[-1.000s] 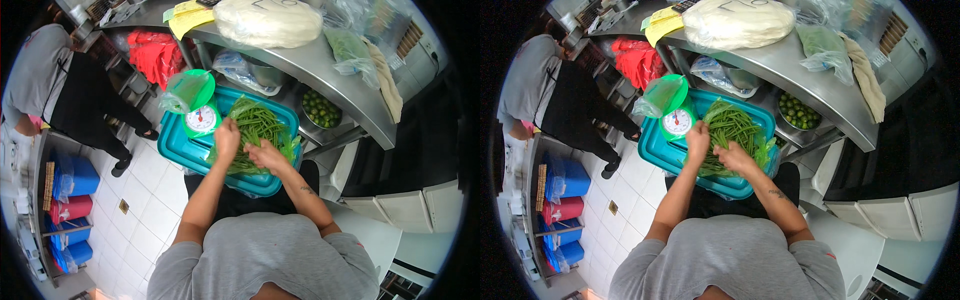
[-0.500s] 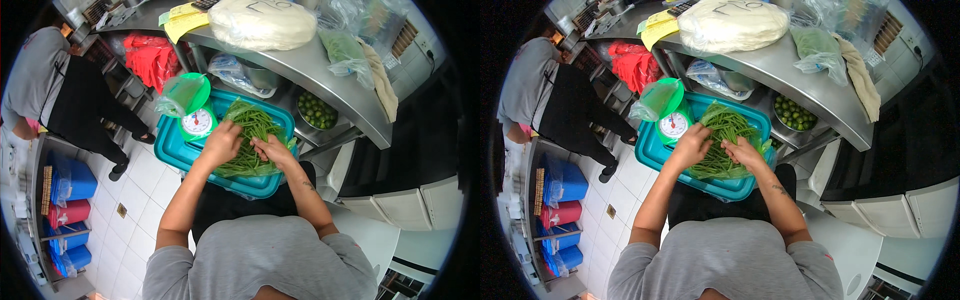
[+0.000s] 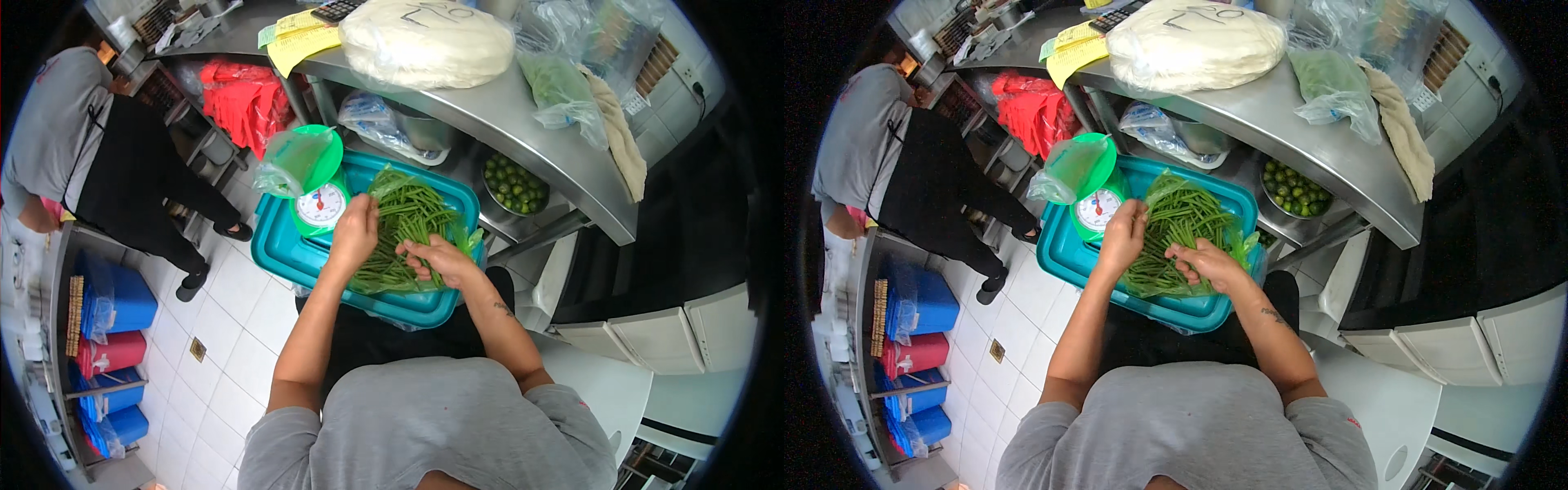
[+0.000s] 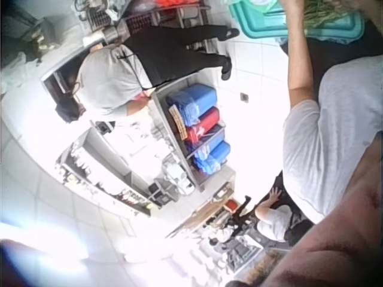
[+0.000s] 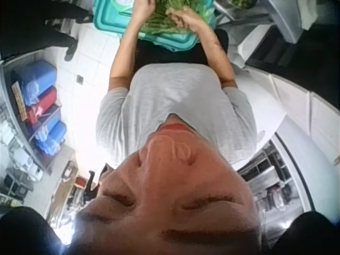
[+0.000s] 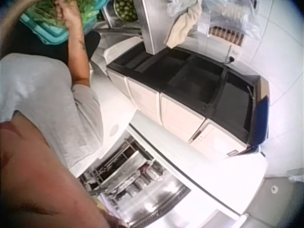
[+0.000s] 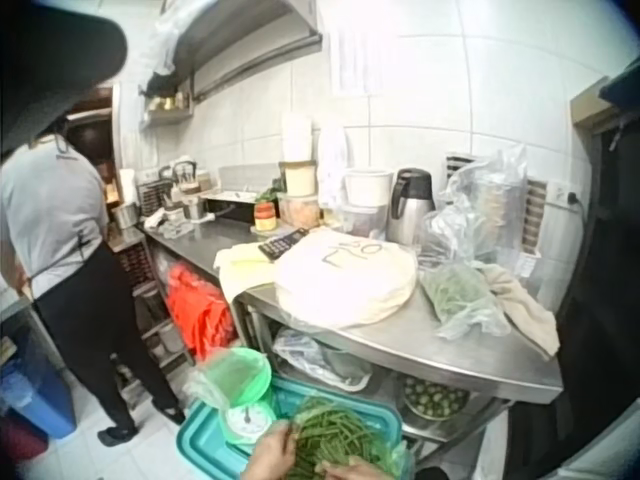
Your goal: The person trims the ends of long beans by hand and places the trimmed beans into a plastic bag.
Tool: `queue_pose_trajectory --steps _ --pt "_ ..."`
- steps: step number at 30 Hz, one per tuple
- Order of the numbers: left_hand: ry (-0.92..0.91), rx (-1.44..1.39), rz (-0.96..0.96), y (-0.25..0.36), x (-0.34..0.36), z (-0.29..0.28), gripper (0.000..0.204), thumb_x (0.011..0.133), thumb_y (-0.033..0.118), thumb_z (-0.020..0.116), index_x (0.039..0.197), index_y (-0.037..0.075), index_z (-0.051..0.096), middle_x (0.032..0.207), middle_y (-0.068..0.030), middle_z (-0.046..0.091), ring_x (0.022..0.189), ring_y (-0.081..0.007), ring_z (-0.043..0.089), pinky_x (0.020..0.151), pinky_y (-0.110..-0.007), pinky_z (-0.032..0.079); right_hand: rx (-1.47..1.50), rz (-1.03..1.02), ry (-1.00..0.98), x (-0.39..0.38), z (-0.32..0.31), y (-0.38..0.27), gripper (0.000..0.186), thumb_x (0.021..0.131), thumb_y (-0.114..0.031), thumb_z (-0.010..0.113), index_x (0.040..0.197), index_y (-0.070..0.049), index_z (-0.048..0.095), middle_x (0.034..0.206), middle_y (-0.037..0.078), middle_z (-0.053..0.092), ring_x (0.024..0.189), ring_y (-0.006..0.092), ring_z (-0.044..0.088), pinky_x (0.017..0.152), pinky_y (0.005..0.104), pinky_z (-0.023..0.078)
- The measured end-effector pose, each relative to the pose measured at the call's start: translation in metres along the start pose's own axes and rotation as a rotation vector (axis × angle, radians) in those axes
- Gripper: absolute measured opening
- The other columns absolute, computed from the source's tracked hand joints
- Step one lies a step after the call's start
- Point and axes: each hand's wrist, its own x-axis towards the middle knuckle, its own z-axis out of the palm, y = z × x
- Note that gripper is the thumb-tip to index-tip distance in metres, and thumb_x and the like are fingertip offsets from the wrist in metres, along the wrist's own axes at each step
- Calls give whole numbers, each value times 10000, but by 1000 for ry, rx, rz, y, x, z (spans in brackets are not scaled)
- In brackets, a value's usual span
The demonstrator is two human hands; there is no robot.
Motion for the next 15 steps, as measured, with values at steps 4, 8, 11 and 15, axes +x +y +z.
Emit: queue_pose_trajectory --steps 4,8,11,15 --pt "-168 60 224 36 4 -18 113 775 -3 580 884 4 551 776 -137 531 720 -302 553 618 -379 446 -153 19 -12 4 -6 -1 259 945 -282 464 953 -34 537 626 -30 391 507 73 335 438 235 273" --pt "-186 228 375 28 -1 -5 75 744 -8 573 813 4 546 764 -138 531 755 -317 545 616 -391 438 -317 -1 37 17 -13 7 301 931 -288 468 1012 -8 538 695 64 526 575 179 497 521 309 403" --pt "-88 244 234 26 -12 12 36 724 -4 554 754 3 533 745 -161 537 729 -356 536 614 -432 425 -661 -358 211 32 -4 28 298 928 -228 460 1052 38 514 769 104 568 659 203 538 612 320 438" --pt "142 150 -35 19 -18 36 47 744 24 529 728 -15 549 709 -202 564 673 -392 535 613 -458 417 -918 -297 354 24 8 16 335 891 -224 444 1091 40 494 1026 319 562 1005 445 530 867 466 416"
